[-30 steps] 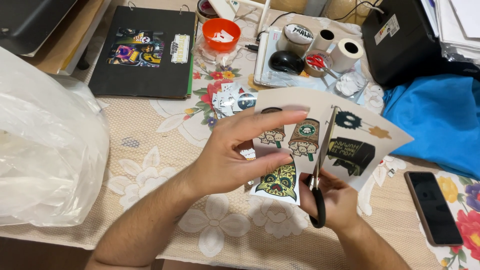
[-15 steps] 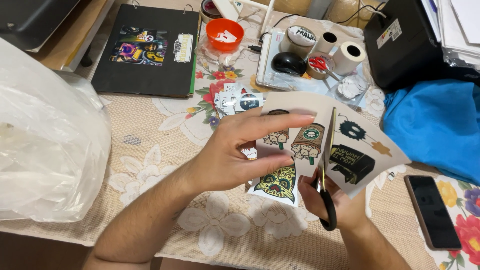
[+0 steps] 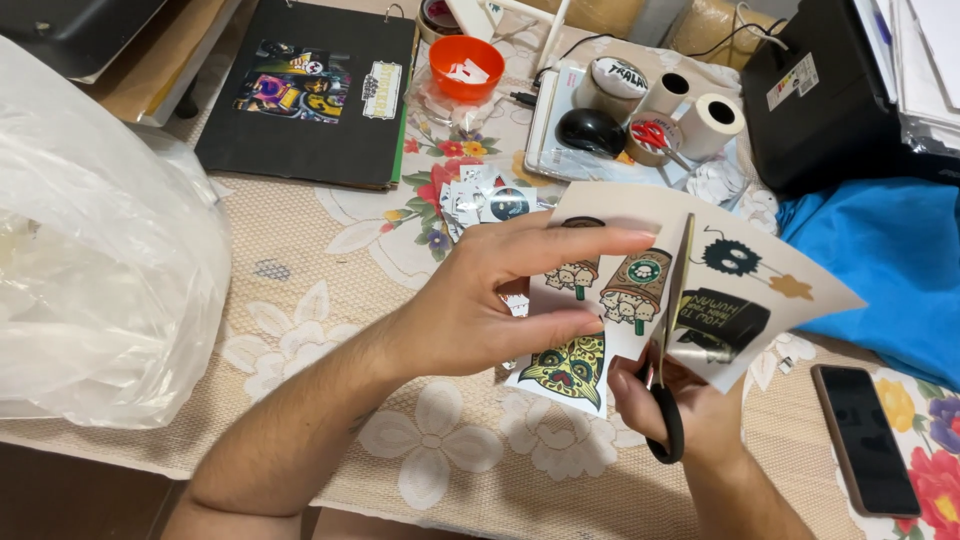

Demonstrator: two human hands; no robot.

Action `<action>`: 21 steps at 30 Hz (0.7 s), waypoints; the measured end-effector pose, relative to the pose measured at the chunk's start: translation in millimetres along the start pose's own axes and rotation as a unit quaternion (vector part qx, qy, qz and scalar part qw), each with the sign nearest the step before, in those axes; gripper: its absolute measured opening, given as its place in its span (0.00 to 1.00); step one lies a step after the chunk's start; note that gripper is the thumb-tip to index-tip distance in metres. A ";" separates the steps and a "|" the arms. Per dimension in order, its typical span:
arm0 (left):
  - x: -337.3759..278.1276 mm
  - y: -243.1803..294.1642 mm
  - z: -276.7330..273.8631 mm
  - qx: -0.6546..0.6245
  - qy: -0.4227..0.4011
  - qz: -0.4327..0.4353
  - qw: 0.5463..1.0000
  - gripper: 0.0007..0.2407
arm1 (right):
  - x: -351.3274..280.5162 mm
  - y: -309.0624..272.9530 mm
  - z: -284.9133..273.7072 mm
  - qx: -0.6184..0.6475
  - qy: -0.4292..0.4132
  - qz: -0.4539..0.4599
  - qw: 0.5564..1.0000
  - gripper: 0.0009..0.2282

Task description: Using scissors to manually cut out individual stickers from a printed sheet of paper.

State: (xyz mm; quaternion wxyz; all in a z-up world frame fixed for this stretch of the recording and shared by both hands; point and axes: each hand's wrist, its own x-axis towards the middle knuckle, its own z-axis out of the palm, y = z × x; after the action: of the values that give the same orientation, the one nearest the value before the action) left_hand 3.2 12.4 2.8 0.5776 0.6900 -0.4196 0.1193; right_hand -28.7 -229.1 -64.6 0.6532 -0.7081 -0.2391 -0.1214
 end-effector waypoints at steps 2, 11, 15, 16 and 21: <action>0.3 3.4 -0.2 -0.017 -0.002 -0.022 1.000 0.19 | 1.0 -1.9 1.7 0.083 -0.046 0.014 0.995 0.20; -0.5 6.1 5.5 -0.106 0.003 -0.069 0.992 0.21 | -17.2 27.5 -14.6 0.003 -0.022 0.037 0.999 0.21; -0.1 6.0 8.0 -0.152 0.009 -0.076 0.985 0.22 | -12.4 21.2 -10.5 -0.002 -0.032 0.027 0.999 0.20; 0.2 6.3 8.3 -0.167 0.012 -0.079 0.983 0.22 | -13.6 22.8 -10.7 -0.016 -0.017 0.026 0.999 0.21; 0.7 3.8 11.9 -0.201 0.017 -0.090 0.975 0.22 | -5.2 16.9 -8.5 -0.018 0.004 0.035 0.999 0.22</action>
State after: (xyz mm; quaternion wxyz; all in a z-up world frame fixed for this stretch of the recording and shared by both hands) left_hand -2.9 1.5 2.3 0.7201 0.5925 -0.3611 -0.0078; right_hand -23.5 -239.0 -80.7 0.6452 -0.7270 -0.2097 -0.1055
